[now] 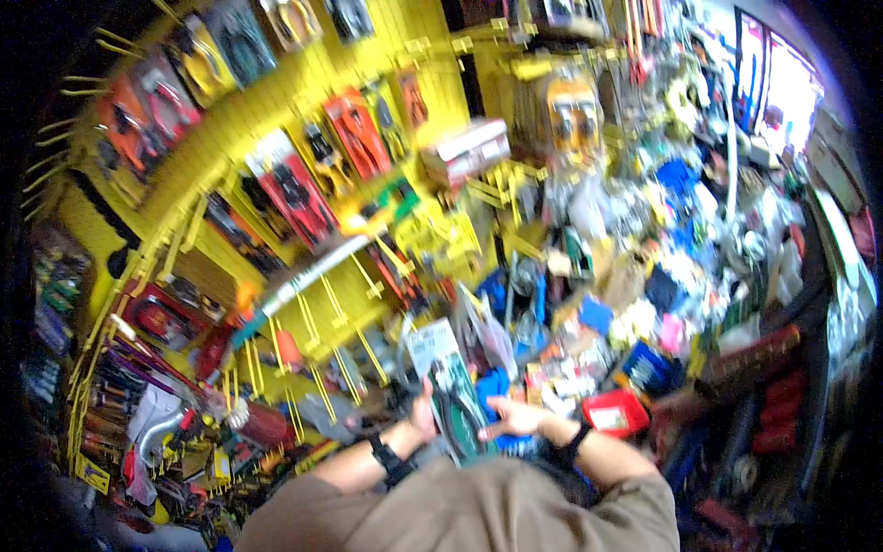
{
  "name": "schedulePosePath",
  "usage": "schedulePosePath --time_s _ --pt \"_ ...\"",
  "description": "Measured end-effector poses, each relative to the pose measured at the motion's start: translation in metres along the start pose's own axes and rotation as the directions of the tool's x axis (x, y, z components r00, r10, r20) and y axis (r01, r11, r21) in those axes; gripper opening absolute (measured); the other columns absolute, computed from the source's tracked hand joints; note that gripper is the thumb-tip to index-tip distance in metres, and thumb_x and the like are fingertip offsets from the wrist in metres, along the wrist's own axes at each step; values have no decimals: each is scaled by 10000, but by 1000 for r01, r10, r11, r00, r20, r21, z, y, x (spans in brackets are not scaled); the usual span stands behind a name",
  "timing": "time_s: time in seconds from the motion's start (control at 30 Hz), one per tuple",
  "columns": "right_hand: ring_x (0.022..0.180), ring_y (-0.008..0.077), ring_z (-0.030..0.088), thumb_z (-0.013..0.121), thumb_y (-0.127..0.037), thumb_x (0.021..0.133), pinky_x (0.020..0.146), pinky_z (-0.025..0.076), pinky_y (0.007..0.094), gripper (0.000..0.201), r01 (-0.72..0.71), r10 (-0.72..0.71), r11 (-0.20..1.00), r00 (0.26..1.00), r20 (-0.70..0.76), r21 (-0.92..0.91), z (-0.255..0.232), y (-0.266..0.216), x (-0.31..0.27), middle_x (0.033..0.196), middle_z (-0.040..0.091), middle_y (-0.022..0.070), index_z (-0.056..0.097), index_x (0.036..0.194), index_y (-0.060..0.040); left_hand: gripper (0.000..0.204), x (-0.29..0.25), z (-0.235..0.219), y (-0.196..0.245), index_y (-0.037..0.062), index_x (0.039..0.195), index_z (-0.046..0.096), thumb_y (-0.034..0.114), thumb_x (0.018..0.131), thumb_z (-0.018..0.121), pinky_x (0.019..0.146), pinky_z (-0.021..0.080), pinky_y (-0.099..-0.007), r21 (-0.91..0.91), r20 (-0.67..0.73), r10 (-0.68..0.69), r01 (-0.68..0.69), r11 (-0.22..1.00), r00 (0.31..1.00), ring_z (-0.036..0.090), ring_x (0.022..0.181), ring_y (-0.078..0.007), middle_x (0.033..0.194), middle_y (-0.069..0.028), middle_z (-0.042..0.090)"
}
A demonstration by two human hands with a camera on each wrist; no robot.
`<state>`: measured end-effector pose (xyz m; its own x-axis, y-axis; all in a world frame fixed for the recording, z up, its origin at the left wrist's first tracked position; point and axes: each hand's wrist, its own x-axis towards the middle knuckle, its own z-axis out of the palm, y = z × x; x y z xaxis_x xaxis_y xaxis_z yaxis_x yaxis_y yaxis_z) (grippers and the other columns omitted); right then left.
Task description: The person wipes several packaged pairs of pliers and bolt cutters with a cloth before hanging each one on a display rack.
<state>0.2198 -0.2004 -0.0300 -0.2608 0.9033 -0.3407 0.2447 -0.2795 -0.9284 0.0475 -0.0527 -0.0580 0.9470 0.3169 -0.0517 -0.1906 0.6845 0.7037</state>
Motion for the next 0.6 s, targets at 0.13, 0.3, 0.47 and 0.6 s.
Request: schedulePosePath --time_s 0.13,0.3,0.47,0.6 --pt "1060 122 567 735 -168 898 967 468 313 528 204 -193 907 979 -67 369 -13 -41 -17 1225 627 32 494 1340 -9 1103 18 45 42 -28 1426 385 859 771 411 1012 482 -508 -140 106 62 -46 989 992 553 1229 -370 1402 -251 489" --pt "996 106 576 728 -209 909 896 489 305 433 459 -405 866 877 -257 199 -33 -45 -23 1112 652 24 564 1257 -9 1095 38 99 72 -26 1338 499 892 750 388 1158 282 -541 -98 105 222 -212 972 969 415 1362 -373 1412 -267 474" --pt "984 171 607 639 -205 956 911 475 343 278 687 -421 712 580 -697 142 -62 -56 -51 1074 653 68 624 1144 -1 1081 54 139 76 -10 1415 425 867 783 382 1166 300 -469 -115 1 307 -305 945 952 441 1345 -348 1487 -226 398" --pt "1200 427 489 699 -221 858 1035 386 459 476 460 -850 524 330 -410 -716 -91 -115 -85 1263 525 253 564 1256 2 1040 62 175 63 30 1483 326 838 827 362 1065 434 -416 106 -1 305 -303 947 952 508 1284 -255 1409 -161 494"
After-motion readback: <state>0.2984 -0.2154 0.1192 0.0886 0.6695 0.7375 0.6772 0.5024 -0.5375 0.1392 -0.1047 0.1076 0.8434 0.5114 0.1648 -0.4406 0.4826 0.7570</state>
